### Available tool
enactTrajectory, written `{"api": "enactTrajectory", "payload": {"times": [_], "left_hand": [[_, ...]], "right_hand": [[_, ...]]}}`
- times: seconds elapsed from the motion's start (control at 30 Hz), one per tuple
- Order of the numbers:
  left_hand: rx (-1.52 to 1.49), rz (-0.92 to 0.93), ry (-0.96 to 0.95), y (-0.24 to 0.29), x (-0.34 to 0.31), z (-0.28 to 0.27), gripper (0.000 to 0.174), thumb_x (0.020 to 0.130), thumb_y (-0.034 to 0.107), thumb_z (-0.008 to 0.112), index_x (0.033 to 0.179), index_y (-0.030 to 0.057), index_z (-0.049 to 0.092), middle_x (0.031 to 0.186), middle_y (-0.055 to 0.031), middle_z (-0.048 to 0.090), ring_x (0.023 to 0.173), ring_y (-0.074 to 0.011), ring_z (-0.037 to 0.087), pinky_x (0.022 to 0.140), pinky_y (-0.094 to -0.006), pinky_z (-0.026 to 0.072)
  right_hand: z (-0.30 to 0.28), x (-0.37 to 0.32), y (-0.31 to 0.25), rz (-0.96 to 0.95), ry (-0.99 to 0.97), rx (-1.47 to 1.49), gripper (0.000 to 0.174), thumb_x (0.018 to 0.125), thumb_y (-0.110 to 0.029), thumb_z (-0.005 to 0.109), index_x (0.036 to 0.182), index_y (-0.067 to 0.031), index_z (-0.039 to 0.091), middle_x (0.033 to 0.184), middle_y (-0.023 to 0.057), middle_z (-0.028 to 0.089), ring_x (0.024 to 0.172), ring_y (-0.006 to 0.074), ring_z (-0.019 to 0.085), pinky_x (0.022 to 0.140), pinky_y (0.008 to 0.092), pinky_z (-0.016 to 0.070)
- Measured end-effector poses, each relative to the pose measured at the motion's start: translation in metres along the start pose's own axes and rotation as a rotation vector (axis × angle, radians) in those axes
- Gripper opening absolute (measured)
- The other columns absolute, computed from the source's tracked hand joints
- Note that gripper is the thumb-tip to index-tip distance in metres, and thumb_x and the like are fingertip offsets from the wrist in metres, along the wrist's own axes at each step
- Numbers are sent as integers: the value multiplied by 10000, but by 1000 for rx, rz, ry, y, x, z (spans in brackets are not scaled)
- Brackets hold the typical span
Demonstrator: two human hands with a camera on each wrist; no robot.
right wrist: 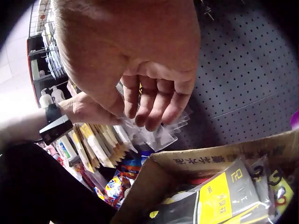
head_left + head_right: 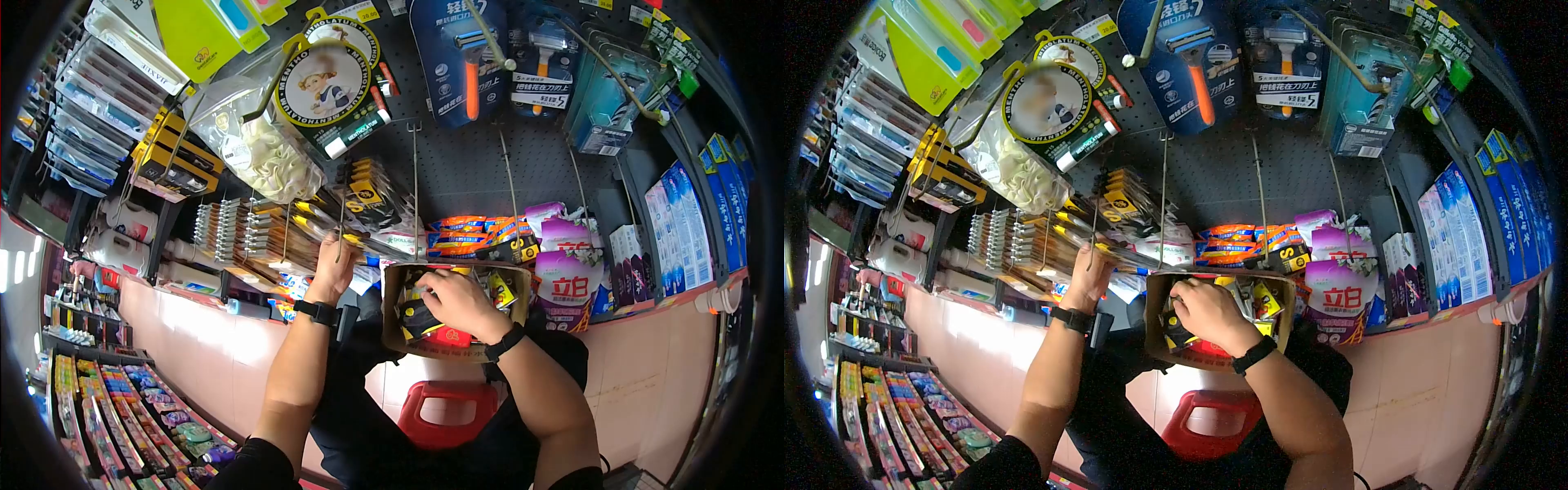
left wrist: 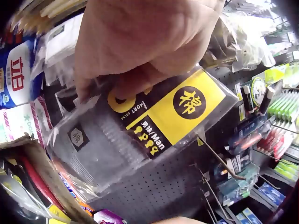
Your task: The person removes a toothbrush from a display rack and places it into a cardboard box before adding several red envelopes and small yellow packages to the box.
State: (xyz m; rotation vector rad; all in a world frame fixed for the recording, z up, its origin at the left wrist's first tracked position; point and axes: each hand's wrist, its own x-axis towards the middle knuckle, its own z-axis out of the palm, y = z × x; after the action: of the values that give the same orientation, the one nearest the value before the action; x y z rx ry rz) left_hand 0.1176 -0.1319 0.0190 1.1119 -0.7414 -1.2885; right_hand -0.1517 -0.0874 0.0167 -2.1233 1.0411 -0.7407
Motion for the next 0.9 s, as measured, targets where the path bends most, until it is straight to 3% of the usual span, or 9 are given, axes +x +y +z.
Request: {"api": "enactTrajectory", "payload": {"times": [0.07,0.23,0.3,0.33,0.43,0.63,0.7,0.8,0.9], "left_hand": [[-11,-29,-71,-5,3,-11,131,953,-1,528,966,68,640,945,-67,706,760,-131,623,671,-261,485],[-16,-95,-193,4,-6,-21,156,976,22,513,940,90,649,941,-61,703,804,-148,627,699,-291,494],[-34,-173,-115,8,-12,-21,195,893,-60,536,934,96,645,927,-52,692,814,-158,626,710,-298,494],[-93,-152,-179,3,-7,-38,290,790,-130,541,953,86,648,942,-62,697,830,-177,642,734,-302,505],[-5,-174,-209,10,-16,-40,396,679,-181,517,966,50,660,944,-68,703,844,-193,658,754,-301,512],[86,-331,-396,32,-25,-37,447,597,-137,491,984,-20,681,1000,-97,712,863,-199,667,782,-290,516],[79,-333,-388,29,-24,-44,472,589,-110,490,1015,-21,672,1023,-105,715,893,-198,672,813,-286,514],[35,-261,-258,35,-32,-31,514,632,-94,498,1125,-20,621,1037,-85,713,929,-179,668,849,-272,498],[66,-303,-281,36,-31,-42,492,670,-78,513,1148,-15,614,1062,-81,706,953,-177,662,859,-272,493]], "right_hand": [[0,1,0,-1,3,13,187,901,-187,598,1035,-63,638,982,151,662,895,365,660,782,462,538],[1,2,1,2,0,43,219,901,-189,604,1071,-54,631,1029,171,646,914,377,653,802,462,530],[1,2,-1,11,-13,42,245,894,-188,619,1096,-49,615,1056,171,639,953,376,646,823,464,524],[1,2,-2,12,-15,43,245,894,-188,619,1096,-49,615,1056,171,639,953,376,646,823,464,524],[0,2,-10,16,-68,75,299,888,-192,636,1151,-57,594,1099,175,627,1008,381,634,855,463,520],[7,0,-20,16,-52,104,405,887,-228,667,1247,-69,569,1206,172,594,1075,362,619,914,437,509],[9,0,-20,10,-117,151,404,890,-259,661,1234,-67,572,1188,191,608,1055,395,618,894,453,520],[12,-1,-17,24,-144,133,388,897,-269,654,1219,-65,587,1167,179,623,1047,381,626,886,448,524],[12,-2,-15,23,-147,104,373,901,-276,649,1207,-67,600,1144,169,637,1035,368,635,876,440,528]]}}
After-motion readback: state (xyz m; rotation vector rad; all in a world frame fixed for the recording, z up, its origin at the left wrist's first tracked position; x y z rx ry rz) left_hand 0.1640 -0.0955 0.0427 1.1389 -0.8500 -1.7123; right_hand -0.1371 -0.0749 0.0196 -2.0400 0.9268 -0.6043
